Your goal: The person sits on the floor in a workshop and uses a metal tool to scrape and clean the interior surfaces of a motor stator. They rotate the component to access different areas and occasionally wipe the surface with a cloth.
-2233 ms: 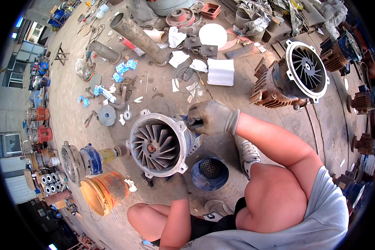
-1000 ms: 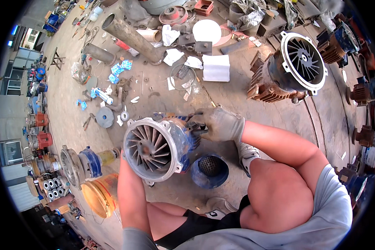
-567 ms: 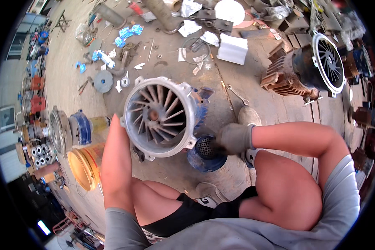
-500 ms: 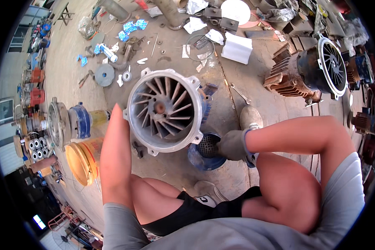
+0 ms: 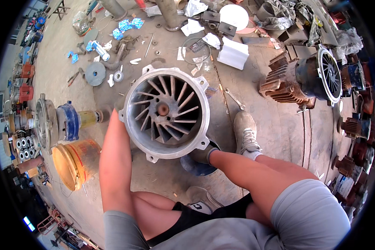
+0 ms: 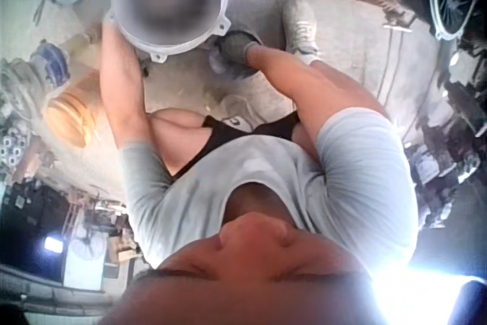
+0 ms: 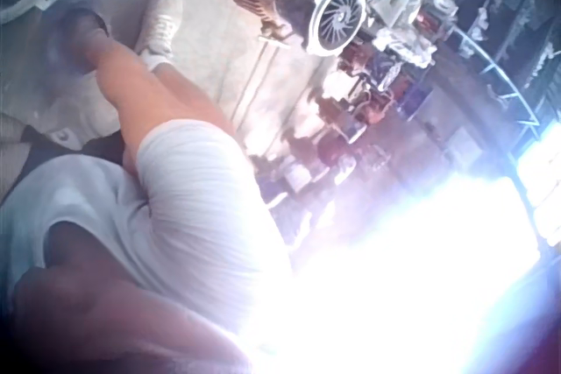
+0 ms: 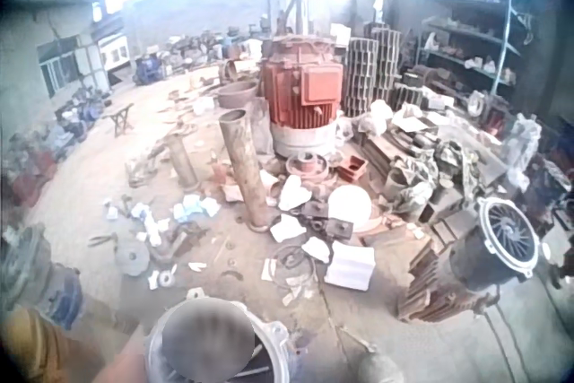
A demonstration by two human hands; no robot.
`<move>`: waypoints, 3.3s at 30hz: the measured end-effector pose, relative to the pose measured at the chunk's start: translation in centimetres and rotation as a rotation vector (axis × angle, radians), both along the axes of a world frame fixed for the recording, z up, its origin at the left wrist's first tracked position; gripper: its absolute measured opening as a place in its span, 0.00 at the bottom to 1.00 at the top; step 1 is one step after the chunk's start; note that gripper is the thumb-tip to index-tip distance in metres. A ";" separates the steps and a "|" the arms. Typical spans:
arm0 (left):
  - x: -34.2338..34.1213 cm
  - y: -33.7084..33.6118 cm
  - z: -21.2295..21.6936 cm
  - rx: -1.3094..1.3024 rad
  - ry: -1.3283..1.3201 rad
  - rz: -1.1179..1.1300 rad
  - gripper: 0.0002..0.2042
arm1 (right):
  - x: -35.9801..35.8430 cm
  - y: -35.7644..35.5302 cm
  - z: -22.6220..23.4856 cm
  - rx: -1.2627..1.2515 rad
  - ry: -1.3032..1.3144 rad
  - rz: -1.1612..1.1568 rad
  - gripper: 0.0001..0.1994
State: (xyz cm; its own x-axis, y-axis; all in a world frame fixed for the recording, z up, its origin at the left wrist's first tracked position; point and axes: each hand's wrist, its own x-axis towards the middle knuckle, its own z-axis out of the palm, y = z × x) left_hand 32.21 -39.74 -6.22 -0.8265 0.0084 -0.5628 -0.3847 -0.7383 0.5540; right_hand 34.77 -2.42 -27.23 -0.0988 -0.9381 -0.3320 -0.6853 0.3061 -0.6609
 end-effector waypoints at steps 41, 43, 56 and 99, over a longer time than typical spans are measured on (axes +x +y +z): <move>-2.8 -1.0 3.8 -0.338 -0.138 -0.095 0.15 | -24.2 -1.7 29.4 -0.388 -0.073 -0.262 0.13; -2.4 -0.7 3.7 -0.247 -0.143 -0.061 0.15 | -24.0 -2.5 29.4 -0.349 -0.038 -0.257 0.13; -1.7 0.9 3.7 -0.055 -0.120 -0.017 0.17 | -23.8 -3.8 30.8 -0.151 0.112 -0.145 0.18; -2.6 2.0 5.0 0.084 -0.155 0.007 0.23 | -23.6 -2.7 29.8 -0.358 0.109 -0.239 0.17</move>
